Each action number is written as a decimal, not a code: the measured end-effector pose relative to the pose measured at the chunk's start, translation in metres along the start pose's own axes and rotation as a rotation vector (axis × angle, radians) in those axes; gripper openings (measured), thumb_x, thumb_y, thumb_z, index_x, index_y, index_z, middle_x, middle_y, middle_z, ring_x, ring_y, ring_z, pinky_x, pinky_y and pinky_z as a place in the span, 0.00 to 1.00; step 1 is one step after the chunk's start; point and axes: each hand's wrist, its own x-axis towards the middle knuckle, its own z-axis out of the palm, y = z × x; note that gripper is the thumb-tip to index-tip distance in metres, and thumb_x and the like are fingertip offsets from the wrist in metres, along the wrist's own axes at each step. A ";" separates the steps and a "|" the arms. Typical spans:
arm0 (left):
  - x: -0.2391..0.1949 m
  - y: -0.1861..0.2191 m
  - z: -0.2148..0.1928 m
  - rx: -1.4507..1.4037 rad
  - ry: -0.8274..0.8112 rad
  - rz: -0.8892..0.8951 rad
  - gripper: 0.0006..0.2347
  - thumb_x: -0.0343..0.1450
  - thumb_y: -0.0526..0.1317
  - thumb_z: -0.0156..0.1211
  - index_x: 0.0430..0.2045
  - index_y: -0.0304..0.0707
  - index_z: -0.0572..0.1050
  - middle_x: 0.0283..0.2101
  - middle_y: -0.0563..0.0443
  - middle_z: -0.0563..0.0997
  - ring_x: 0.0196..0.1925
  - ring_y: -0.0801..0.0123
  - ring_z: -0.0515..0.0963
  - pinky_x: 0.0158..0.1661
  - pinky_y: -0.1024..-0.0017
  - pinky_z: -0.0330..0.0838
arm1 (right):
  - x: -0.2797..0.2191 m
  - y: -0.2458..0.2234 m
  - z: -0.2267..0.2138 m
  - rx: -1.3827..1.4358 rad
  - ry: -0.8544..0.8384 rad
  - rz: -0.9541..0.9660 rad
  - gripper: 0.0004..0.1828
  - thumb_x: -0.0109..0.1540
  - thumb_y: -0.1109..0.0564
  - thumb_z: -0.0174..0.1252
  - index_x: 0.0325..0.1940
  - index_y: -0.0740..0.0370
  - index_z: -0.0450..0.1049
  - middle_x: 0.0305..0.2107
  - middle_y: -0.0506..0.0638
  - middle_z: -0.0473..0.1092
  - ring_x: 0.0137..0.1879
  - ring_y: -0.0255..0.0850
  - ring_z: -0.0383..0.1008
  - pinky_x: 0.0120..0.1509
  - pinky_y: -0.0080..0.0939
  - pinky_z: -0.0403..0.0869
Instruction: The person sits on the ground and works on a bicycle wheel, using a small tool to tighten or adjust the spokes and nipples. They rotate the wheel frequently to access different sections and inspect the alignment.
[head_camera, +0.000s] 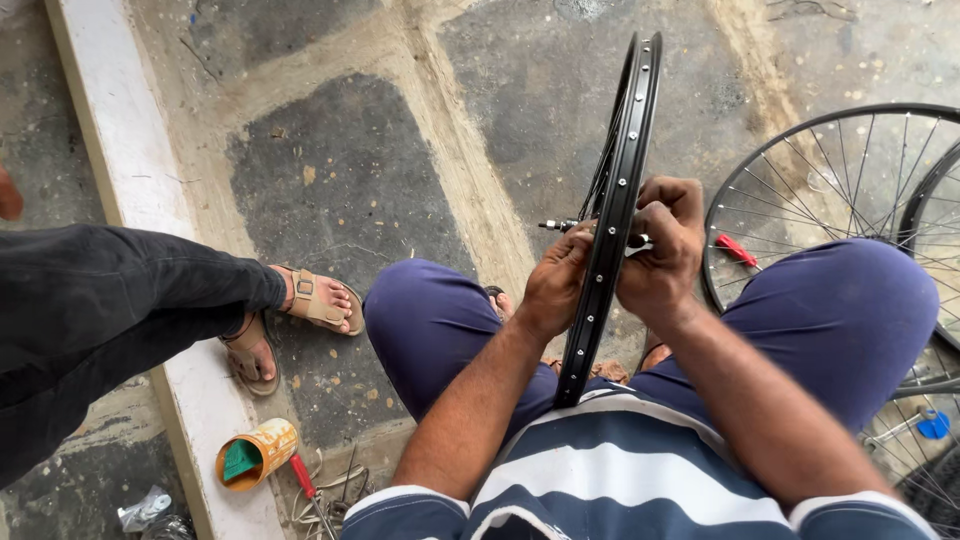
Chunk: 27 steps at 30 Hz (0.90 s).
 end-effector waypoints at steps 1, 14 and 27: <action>-0.001 -0.002 0.001 0.018 0.003 -0.021 0.16 0.84 0.45 0.47 0.63 0.36 0.70 0.47 0.55 0.79 0.45 0.81 0.78 0.46 0.83 0.74 | 0.001 0.001 -0.003 -0.010 -0.076 0.018 0.17 0.58 0.58 0.75 0.41 0.61 0.72 0.49 0.54 0.64 0.55 0.42 0.67 0.53 0.41 0.73; 0.008 0.002 0.016 0.053 0.028 -0.021 0.16 0.84 0.48 0.44 0.63 0.41 0.69 0.33 0.61 0.74 0.29 0.87 0.71 0.28 0.88 0.67 | 0.005 0.002 -0.011 -0.104 -0.127 0.018 0.22 0.50 0.50 0.80 0.38 0.61 0.75 0.51 0.57 0.65 0.62 0.48 0.66 0.60 0.47 0.72; 0.002 -0.003 0.004 0.024 -0.192 0.080 0.18 0.86 0.46 0.45 0.68 0.38 0.69 0.46 0.54 0.81 0.40 0.85 0.79 0.39 0.89 0.76 | 0.037 -0.003 -0.058 0.145 -0.521 0.031 0.20 0.58 0.58 0.71 0.53 0.63 0.77 0.58 0.58 0.69 0.65 0.47 0.73 0.66 0.45 0.74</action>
